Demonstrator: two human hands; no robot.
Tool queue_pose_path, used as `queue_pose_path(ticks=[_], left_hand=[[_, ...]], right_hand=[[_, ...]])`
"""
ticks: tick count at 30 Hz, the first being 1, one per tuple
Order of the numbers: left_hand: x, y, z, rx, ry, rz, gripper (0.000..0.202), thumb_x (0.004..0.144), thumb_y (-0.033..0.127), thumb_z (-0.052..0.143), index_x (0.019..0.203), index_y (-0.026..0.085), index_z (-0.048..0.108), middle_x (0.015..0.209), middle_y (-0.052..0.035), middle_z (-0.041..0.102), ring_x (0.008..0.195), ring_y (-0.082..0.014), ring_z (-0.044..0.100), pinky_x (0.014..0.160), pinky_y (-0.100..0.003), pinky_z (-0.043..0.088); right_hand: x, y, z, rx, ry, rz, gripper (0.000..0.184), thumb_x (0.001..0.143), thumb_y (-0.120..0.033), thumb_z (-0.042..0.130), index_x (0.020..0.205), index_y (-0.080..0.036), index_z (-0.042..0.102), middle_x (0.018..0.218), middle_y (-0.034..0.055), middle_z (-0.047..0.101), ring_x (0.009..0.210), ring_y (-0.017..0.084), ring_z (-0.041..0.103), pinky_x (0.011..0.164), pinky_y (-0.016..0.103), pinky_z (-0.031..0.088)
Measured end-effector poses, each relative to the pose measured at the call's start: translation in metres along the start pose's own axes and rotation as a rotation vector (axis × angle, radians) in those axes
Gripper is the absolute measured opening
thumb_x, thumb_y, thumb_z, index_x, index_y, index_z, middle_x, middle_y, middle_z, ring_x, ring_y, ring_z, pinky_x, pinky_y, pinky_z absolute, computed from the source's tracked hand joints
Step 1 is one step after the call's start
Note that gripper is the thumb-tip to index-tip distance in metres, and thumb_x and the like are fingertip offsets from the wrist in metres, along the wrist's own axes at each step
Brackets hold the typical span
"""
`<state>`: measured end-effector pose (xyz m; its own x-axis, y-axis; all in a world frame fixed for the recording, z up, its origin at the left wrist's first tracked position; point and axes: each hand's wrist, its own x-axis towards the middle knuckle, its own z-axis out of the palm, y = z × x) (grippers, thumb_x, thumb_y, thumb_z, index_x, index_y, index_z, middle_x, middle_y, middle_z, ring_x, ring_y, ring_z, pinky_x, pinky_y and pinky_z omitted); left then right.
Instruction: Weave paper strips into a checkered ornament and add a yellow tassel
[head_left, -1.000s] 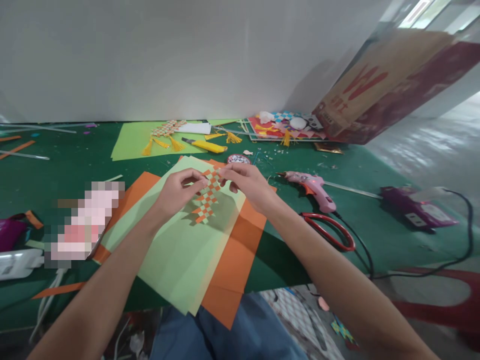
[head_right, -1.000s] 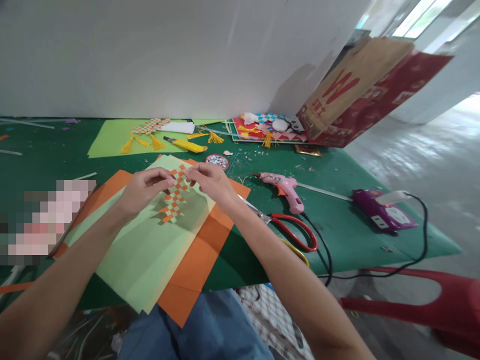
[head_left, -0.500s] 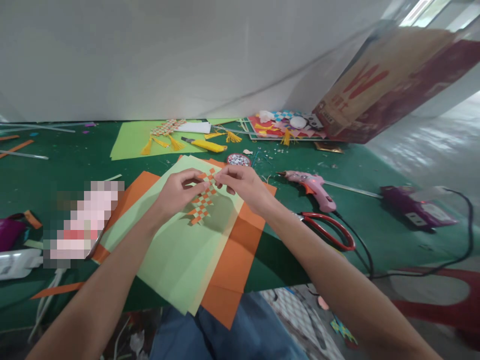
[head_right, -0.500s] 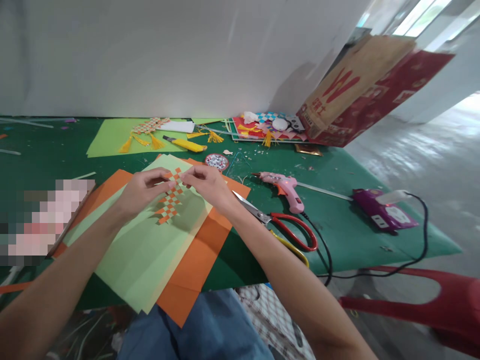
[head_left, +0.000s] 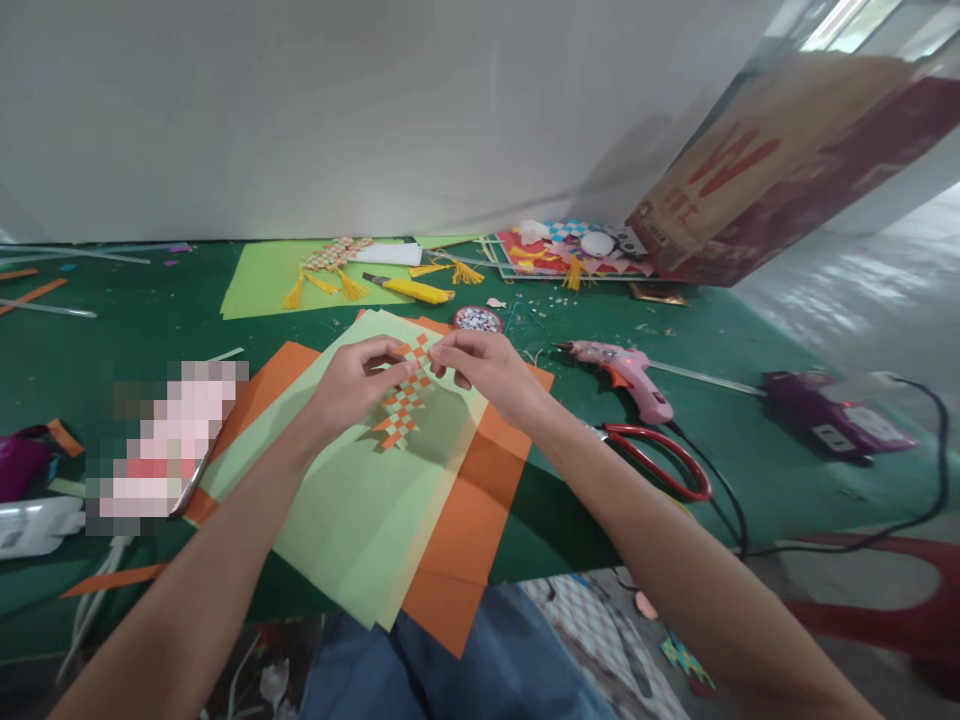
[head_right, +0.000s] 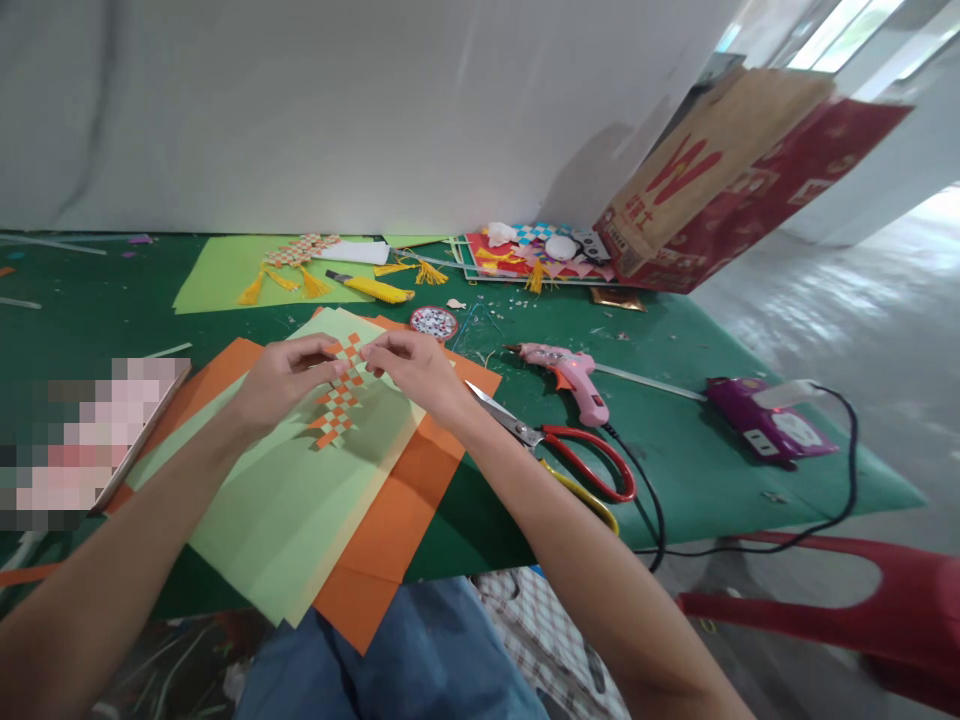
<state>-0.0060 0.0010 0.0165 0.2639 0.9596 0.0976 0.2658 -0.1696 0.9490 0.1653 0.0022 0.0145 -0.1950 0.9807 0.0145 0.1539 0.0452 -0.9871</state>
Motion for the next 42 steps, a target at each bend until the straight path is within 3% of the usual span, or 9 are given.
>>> queue_pose_path(ticks=[10, 15, 20, 23, 26, 29, 32, 36, 42], left_hand=[[0.0, -0.001, -0.001, 0.003, -0.025, -0.005, 0.018, 0.068, 0.035, 0.065, 0.065, 0.018, 0.057, 0.067, 0.0013, 0.055, 0.064, -0.0127, 0.052, 0.059, -0.025, 0.044], [0.003, -0.006, -0.006, -0.032, 0.061, -0.002, 0.017, 0.069, 0.037, 0.066, 0.067, 0.021, 0.062, 0.068, 0.0011, 0.058, 0.066, -0.0141, 0.053, 0.062, -0.026, 0.044], [0.008, -0.01, -0.013, -0.157, 0.164, -0.171, 0.017, 0.067, 0.035, 0.066, 0.062, 0.02, 0.06, 0.064, 0.0008, 0.057, 0.061, -0.0128, 0.054, 0.062, -0.026, 0.045], [0.008, -0.01, -0.015, -0.17, 0.143, -0.288, 0.017, 0.066, 0.03, 0.065, 0.056, 0.019, 0.057, 0.059, 0.0012, 0.055, 0.056, -0.0113, 0.052, 0.056, -0.025, 0.043], [0.006, -0.009, -0.014, -0.2, 0.103, -0.324, 0.018, 0.065, 0.028, 0.066, 0.054, 0.018, 0.057, 0.058, 0.0022, 0.054, 0.055, -0.0097, 0.05, 0.055, -0.023, 0.042], [0.004, -0.009, -0.013, -0.232, 0.082, -0.335, 0.015, 0.065, 0.029, 0.067, 0.057, 0.017, 0.061, 0.061, 0.0015, 0.056, 0.056, -0.0091, 0.05, 0.056, -0.023, 0.042], [0.003, -0.01, -0.012, -0.253, 0.045, -0.375, 0.013, 0.065, 0.027, 0.068, 0.06, 0.017, 0.063, 0.063, 0.0008, 0.059, 0.056, -0.0085, 0.05, 0.057, -0.022, 0.042], [0.002, -0.007, -0.012, -0.255, -0.001, -0.417, 0.012, 0.065, 0.026, 0.068, 0.061, 0.016, 0.063, 0.064, 0.0015, 0.059, 0.058, -0.0079, 0.05, 0.058, -0.022, 0.042], [-0.001, 0.0, -0.012, -0.245, -0.036, -0.447, 0.014, 0.066, 0.028, 0.069, 0.062, 0.015, 0.063, 0.065, 0.0021, 0.058, 0.061, -0.0082, 0.051, 0.063, -0.023, 0.043]], right_hand=[[0.0, -0.001, -0.001, -0.007, 0.004, 0.009, 0.021, 0.073, -0.037, 0.062, 0.065, -0.017, 0.059, 0.06, -0.0023, 0.055, 0.052, 0.007, 0.041, 0.049, 0.024, 0.029], [0.001, 0.002, -0.001, 0.031, 0.042, -0.029, 0.021, 0.077, -0.036, 0.057, 0.068, -0.017, 0.059, 0.063, -0.0005, 0.058, 0.056, 0.008, 0.048, 0.049, 0.023, 0.031], [0.011, 0.001, -0.01, -0.008, 0.117, -0.06, 0.014, 0.076, -0.031, 0.056, 0.077, -0.017, 0.06, 0.065, -0.0003, 0.058, 0.058, 0.009, 0.052, 0.048, 0.023, 0.032], [0.034, -0.005, -0.02, -0.223, 0.097, -0.083, 0.014, 0.077, -0.025, 0.056, 0.086, -0.016, 0.061, 0.07, 0.0016, 0.062, 0.058, 0.01, 0.053, 0.053, 0.024, 0.038], [0.067, -0.008, -0.027, -0.701, 0.049, -0.205, 0.018, 0.08, -0.027, 0.055, 0.092, -0.016, 0.064, 0.083, 0.0056, 0.067, 0.07, 0.014, 0.058, 0.066, 0.03, 0.045], [0.101, -0.004, -0.024, -0.869, 0.064, -0.237, 0.019, 0.076, -0.026, 0.063, 0.091, -0.014, 0.066, 0.099, 0.0126, 0.066, 0.092, 0.023, 0.058, 0.083, 0.038, 0.043], [0.125, 0.005, -0.013, -0.987, 0.05, -0.218, 0.028, 0.073, -0.026, 0.068, 0.098, -0.012, 0.065, 0.109, 0.0178, 0.063, 0.104, 0.03, 0.055, 0.089, 0.042, 0.041], [0.138, 0.014, 0.001, -1.12, 0.035, -0.174, 0.033, 0.073, -0.023, 0.069, 0.103, -0.011, 0.064, 0.112, 0.0201, 0.062, 0.109, 0.033, 0.054, 0.089, 0.042, 0.041], [0.133, 0.003, 0.0, -1.255, 0.064, -0.174, 0.029, 0.079, -0.011, 0.05, 0.106, -0.01, 0.062, 0.11, 0.0191, 0.064, 0.108, 0.031, 0.055, 0.085, 0.039, 0.042]])
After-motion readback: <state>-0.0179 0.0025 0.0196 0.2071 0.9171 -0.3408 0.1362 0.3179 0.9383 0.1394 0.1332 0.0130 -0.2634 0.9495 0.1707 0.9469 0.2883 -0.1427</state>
